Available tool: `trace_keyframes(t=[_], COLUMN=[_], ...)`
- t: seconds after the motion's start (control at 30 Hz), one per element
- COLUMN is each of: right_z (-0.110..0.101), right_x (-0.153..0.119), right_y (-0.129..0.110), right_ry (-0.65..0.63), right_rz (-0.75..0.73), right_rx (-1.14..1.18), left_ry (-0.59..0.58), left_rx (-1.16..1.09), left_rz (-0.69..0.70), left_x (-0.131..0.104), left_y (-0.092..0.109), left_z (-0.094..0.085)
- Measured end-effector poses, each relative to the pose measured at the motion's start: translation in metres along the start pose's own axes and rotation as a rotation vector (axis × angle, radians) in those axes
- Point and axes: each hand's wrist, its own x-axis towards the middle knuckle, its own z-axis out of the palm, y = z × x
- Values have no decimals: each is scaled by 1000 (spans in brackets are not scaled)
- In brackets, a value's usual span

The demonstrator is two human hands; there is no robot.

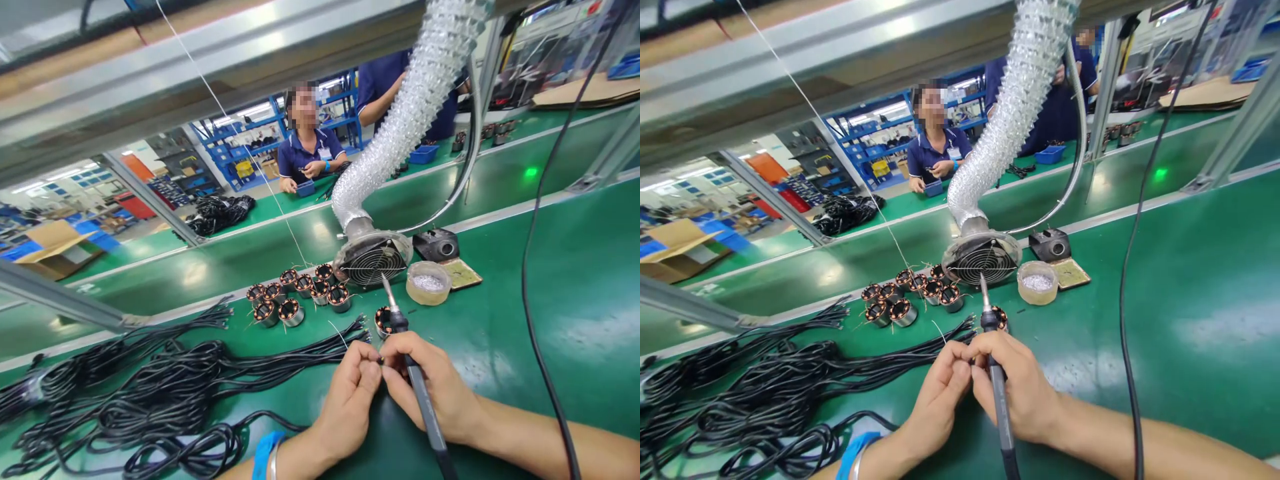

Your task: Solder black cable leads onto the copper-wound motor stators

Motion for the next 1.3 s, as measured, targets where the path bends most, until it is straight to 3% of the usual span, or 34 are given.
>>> trace_keyframes(t=[0.1,0.2,0.3,0.5,0.63,0.8,1.1,1.3], right_z=[1,-3,-7,-5,-3,-7,-3,-7], right_x=[-1,1,5,6,2,1,2,3], right_y=[-4,-4,-3,-4,-9,-9,-5,-8], right_ry=[-19,-48,-46,-38,-58,-62,-23,-79], right_rz=[-21,61,172,203,170,71,46,75], right_rx=[-36,-36,8,60,12,-32,-113,-105], left_ry=[3,-28,-28,-36,40,-15,-75,-25], left_rx=[-105,-161,-62,98,-105,-292,-111,-99], left_rz=[-78,-131,-130,-100,-128,-251,-190,-128], left_x=[1,3,3,-1,0,2,-5,-5], left_y=[5,11,12,7,9,16,8,10], left_z=[-1,-6,-10,-5,0,2,3,3])
